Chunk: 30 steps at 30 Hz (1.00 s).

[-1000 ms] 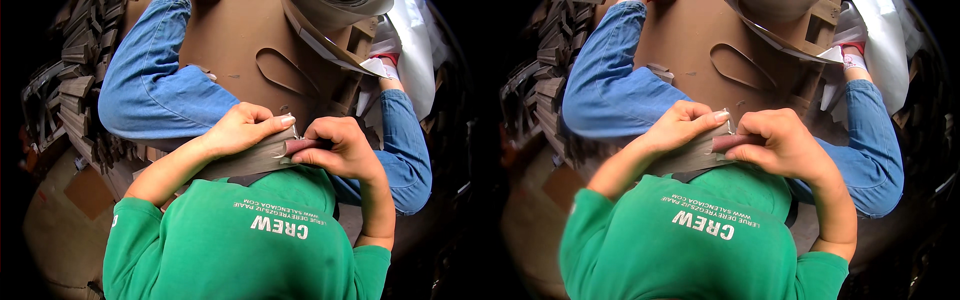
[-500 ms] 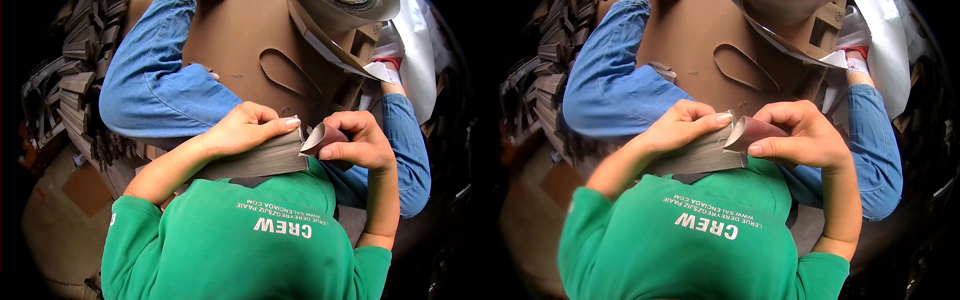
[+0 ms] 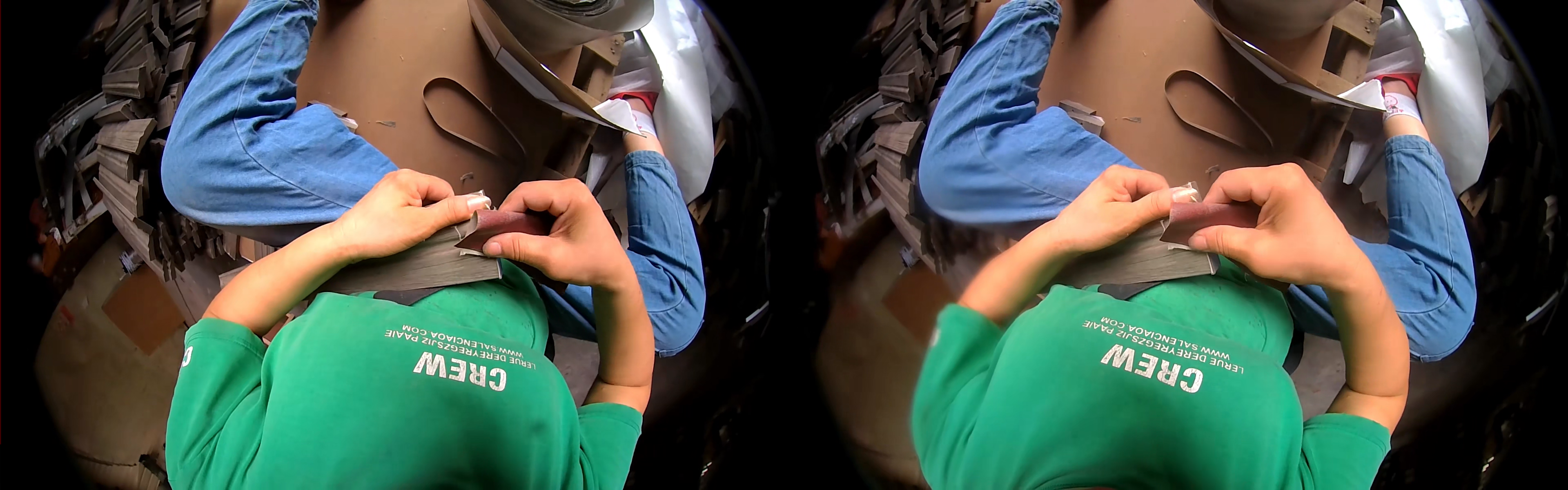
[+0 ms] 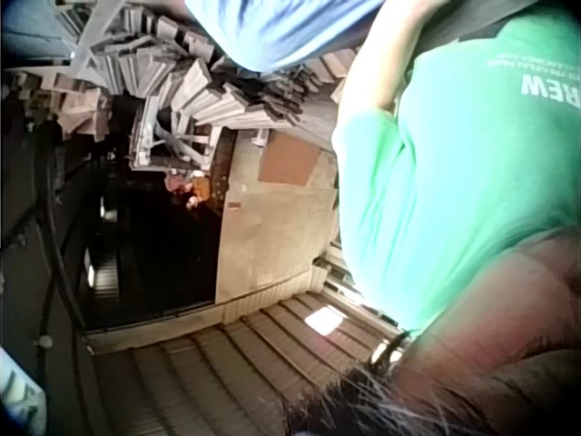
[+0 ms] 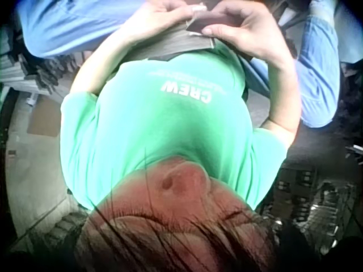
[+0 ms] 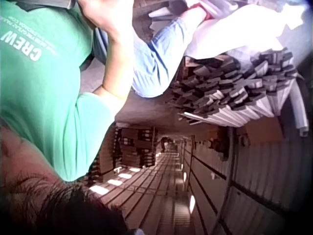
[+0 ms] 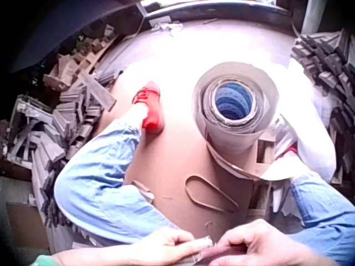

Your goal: The person sands the edges and ends of wooden moulding trim pieces using sandpaper by hand.

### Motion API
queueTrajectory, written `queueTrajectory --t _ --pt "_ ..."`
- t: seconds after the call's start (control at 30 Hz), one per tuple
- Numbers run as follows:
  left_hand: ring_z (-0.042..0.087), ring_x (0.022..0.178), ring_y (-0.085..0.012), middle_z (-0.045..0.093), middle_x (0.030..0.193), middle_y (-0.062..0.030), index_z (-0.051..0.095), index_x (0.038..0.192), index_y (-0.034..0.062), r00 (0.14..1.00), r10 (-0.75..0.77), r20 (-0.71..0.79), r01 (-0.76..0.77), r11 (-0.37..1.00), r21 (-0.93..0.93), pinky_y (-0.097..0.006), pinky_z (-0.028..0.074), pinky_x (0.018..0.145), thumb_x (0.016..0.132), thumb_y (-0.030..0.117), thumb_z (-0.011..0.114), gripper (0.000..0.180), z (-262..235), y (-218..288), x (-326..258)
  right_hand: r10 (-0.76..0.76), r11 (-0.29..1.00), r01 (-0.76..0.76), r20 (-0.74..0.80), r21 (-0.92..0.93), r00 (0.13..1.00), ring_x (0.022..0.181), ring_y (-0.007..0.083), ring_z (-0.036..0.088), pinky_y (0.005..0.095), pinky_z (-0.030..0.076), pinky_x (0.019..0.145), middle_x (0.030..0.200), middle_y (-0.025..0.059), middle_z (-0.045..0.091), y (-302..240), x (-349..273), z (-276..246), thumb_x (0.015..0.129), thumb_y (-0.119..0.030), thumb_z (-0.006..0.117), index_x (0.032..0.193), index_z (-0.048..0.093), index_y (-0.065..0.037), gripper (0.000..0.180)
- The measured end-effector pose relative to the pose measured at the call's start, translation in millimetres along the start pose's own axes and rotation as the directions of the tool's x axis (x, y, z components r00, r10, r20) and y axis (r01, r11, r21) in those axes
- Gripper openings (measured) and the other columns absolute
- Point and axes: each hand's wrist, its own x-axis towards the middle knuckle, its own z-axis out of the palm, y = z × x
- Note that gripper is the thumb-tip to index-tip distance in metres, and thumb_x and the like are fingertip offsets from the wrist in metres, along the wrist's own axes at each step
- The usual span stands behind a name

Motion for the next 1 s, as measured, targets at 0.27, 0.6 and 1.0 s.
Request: queueTrajectory --t 0.27,0.6,1.0 --pt "0.057 0.067 -0.008 0.065 0.068 -0.0042 0.072 0.085 -0.0005 0.999 -0.039 0.021 0.039 0.999 -0.007 -0.028 0.047 0.059 0.09 0.047 0.063 0.049 0.6 2.6 3.2 -0.579 0.674 0.462 -0.024 -0.577 0.815 0.064 0.032 0.063 0.0331 0.05 0.059 0.07 0.0166 0.061 -9.5 5.2 11.1 0.07 0.0 0.074 0.076 0.062 0.001 0.013" --pt "0.055 0.064 -0.0074 0.062 0.064 -0.0029 0.071 0.079 -0.0004 1.0 -0.006 0.006 0.007 0.998 -0.054 -0.027 0.046 0.056 0.09 0.048 0.062 0.05 -0.3 1.3 -1.2 -0.164 0.985 0.158 0.087 0.076 0.983 0.074 0.004 0.054 0.021 0.045 0.065 0.079 -0.0005 0.063 -16.0 1.3 -31.3 0.081 -0.01 0.076 0.096 0.065 0.003 0.023" --pt "0.056 0.065 -0.0078 0.063 0.066 -0.0039 0.071 0.081 -0.0006 1.0 0.013 0.009 -0.013 0.999 -0.041 -0.028 0.047 0.058 0.09 0.046 0.063 0.048 -0.7 1.8 -1.2 -0.495 0.842 0.516 0.152 -0.16 0.856 0.071 0.0235 0.065 0.0324 0.051 0.065 0.078 0.0103 0.067 -0.7 19.6 -14.0 0.074 -0.006 0.076 0.091 0.069 -0.002 0.019"
